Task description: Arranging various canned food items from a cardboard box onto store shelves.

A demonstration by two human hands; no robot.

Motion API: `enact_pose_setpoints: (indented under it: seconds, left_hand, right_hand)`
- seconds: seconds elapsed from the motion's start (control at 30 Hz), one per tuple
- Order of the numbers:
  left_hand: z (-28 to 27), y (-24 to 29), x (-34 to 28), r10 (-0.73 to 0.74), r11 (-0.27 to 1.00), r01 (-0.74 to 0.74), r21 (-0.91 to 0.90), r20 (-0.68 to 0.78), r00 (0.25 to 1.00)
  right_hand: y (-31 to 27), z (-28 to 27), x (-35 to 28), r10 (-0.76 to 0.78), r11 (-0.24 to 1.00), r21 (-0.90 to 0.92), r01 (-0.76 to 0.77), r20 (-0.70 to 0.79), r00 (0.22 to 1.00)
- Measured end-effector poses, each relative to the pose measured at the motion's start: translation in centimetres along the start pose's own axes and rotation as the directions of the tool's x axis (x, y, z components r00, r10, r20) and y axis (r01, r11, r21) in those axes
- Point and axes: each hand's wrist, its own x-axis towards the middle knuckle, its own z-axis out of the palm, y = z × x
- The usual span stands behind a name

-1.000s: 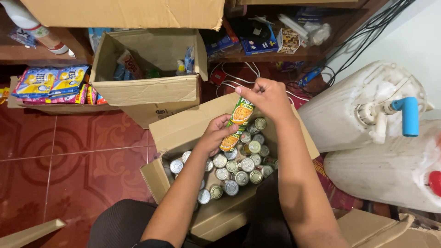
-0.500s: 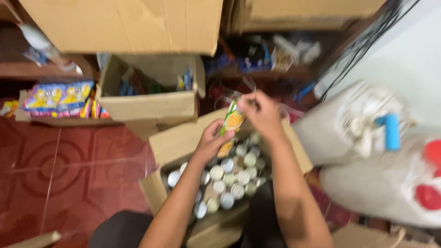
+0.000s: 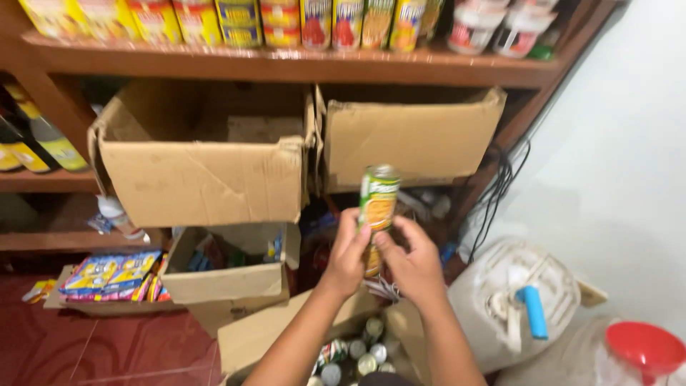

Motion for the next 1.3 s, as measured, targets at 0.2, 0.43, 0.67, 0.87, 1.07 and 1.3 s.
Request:
enact_pose_setpoints:
  seconds: [0.2,0.43,0.67,0.87,1.07,1.3]
  left_hand:
    - [5.7,1.2,8.3,0.186,0.965,-0.18,0.19,-0.011,0.983]
    - [10.0,0.6,17.4,0.227,0.965,-0.222,0.136,-0.022,0.974]
    - [9.7,1.7,23.7,0.275,0.955,-0.277,0.107,0.038,0.961]
    - [9.1,0.0,28.7,0.439,0.715,-0.369,0.593,0.029,0.898]
    - [8.2,1.7,29.6,0.352,0.827,-0.278,0.489,-0.064,0.934]
    - [5.6,1.2,30.3,0.429,0.672,-0.347,0.654,0.038,0.903]
  right_hand:
    - [-5.9,-5.2,4.4,-0.208,0.941,-0.3,0.156,-0.152,0.966]
    - [-9.9,-9.3,9.3,-0.243,0.942,-0.284,0.176,-0.219,0.945]
    - [-9.1,-10.0,14.3,-0.397,0.908,-0.189,0.374,-0.103,0.912]
    - [-9.0,-10.0,20.1,-0.716,0.631,-0.594,0.499,-0.197,0.67]
    - [-9.3,-9.1,25.2,-0.68,0.69,-0.544,0.478,-0.26,0.685]
    - [-10.4,-7.6,28.4,-0.722,0.644,-0.556,0.525,-0.215,0.657]
